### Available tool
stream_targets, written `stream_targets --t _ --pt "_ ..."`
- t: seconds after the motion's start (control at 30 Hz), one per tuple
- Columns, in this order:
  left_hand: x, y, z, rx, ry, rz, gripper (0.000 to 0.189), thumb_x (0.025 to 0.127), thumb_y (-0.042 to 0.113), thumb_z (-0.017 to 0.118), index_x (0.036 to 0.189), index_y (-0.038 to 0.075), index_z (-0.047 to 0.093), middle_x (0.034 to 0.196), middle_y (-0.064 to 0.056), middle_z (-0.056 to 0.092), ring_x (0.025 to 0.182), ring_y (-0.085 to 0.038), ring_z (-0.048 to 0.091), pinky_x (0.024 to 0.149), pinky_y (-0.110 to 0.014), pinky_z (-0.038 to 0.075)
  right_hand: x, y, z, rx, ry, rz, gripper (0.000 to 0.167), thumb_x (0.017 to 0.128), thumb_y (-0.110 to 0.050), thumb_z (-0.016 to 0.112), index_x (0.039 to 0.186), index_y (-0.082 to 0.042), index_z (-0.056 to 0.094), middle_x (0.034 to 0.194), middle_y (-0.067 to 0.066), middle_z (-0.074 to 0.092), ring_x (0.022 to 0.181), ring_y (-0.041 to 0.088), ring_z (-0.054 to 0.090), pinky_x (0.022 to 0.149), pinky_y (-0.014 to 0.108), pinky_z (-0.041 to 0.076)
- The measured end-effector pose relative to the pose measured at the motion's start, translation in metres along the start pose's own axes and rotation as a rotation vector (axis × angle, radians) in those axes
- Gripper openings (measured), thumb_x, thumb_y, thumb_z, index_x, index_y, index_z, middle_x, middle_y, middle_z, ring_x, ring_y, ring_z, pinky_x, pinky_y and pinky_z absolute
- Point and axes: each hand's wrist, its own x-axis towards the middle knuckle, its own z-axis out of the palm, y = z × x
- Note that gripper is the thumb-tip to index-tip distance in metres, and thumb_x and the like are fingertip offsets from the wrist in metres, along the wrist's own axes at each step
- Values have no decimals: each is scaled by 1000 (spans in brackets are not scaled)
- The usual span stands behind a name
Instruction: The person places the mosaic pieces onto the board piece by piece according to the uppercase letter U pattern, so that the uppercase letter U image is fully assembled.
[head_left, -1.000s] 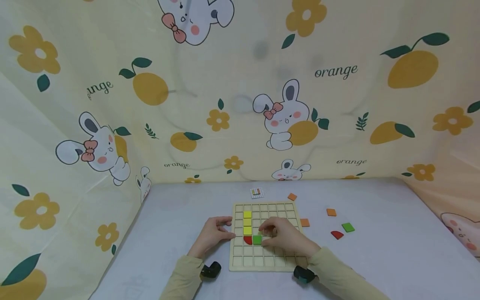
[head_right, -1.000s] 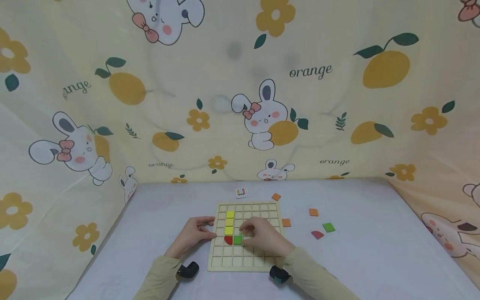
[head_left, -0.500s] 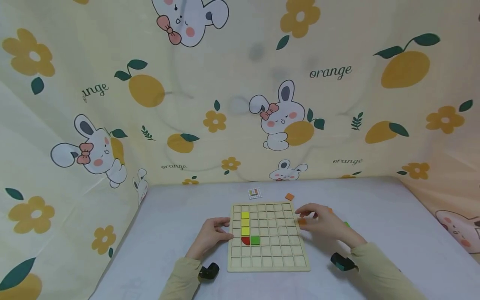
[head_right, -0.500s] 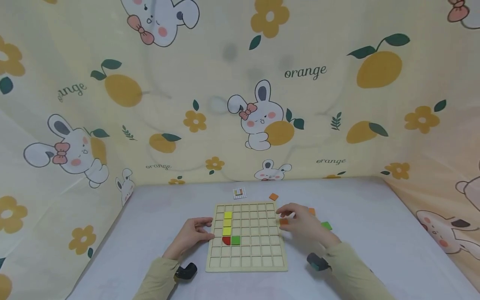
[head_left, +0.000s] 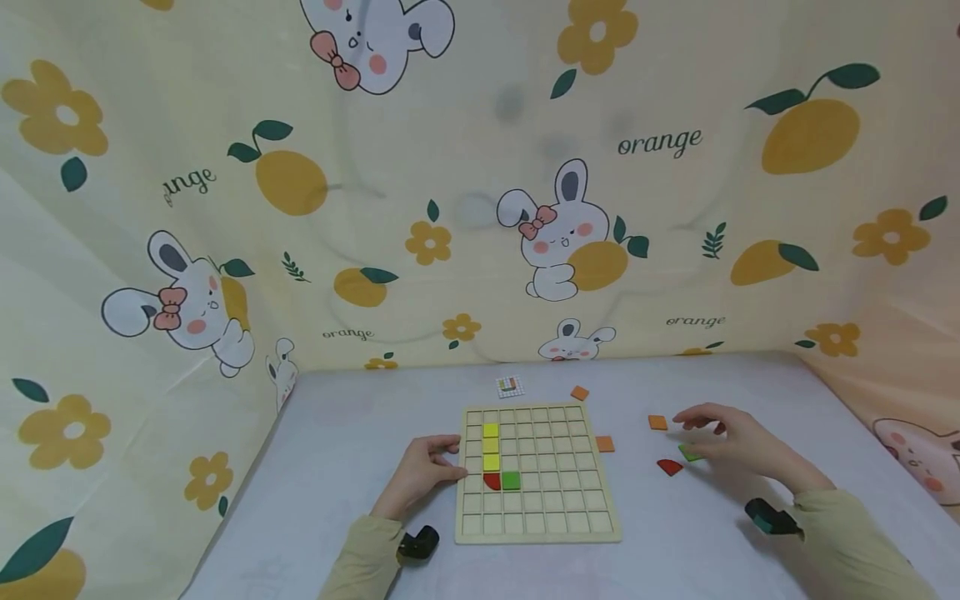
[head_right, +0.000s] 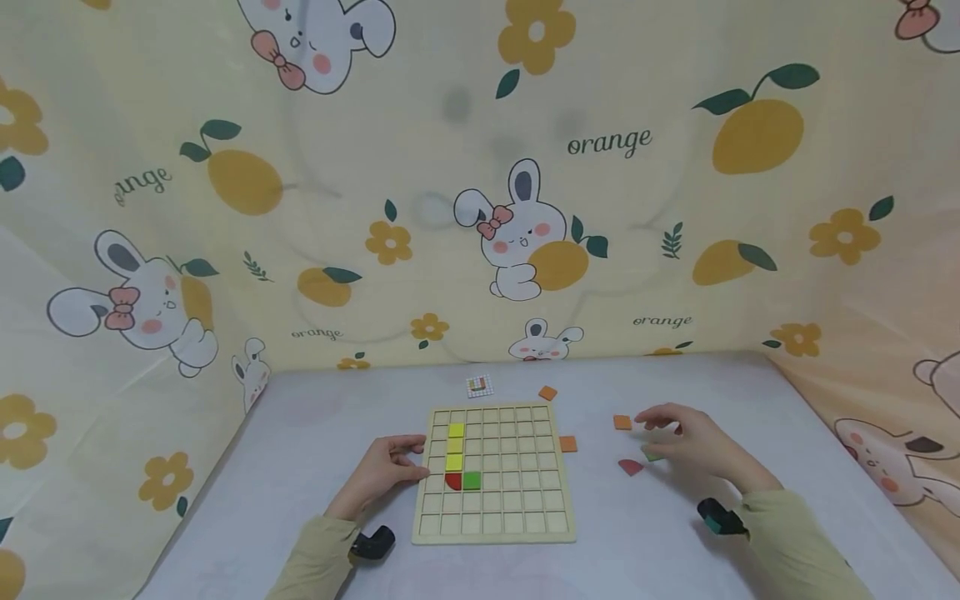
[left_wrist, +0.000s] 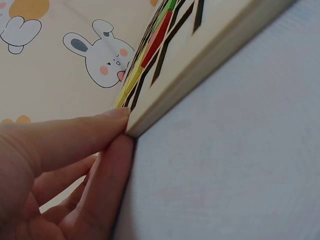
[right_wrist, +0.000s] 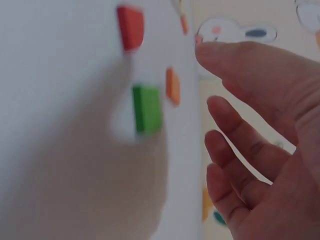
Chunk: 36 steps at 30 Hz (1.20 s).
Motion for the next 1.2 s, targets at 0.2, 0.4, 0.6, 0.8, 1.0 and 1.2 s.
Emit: stream_targets --t 0.2,0.4,0.6,0.8,1.0,1.2 --pt "1 0 1 2 1 -6 59 70 2 83 124 0 60 103 -8 60 70 -15 59 62 -28 53 -8 18 -7 30 -61 33 44 78 -19 79 116 -4 64 111 9 63 93 20 54 73 28 47" --pt "0 0 1 -8 1 0 58 71 1 82 125 -1 60 104 -8 59 70 -15 59 62 -28 53 -9 29 -4 -9 -112 71 44 77 -25 80 115 -8 65 112 5 64 98 19 57 78 28 49" --pt "-2 1 0 -9 3 9 58 71 0 82 124 -2 60 104 -8 59 70 -15 59 62 -27 53 -7 33 -2 -4 -130 23 39 79 -22 79 112 -7 66 110 5 65 97 16 58 79 27 49" --pt "-1 2 0 -7 -2 11 58 71 2 83 124 -1 60 104 -8 60 70 -15 59 62 -27 53 -6 37 -1 -11 -120 8 33 79 -19 78 109 -8 67 105 2 64 94 10 57 79 25 48" --pt "0 1 0 -9 -1 7 58 70 3 83 124 -1 60 104 -8 59 70 -15 58 62 -28 53 -5 39 3 -36 -102 60 33 78 -21 79 105 -8 67 100 -1 63 90 12 55 76 26 48" --pt "-1 1 -1 -4 3 10 58 71 2 83 124 -1 61 104 -8 59 70 -15 58 62 -27 53 0 34 4 -43 -84 118 31 79 -24 79 103 -10 68 101 0 63 92 19 54 75 27 48"
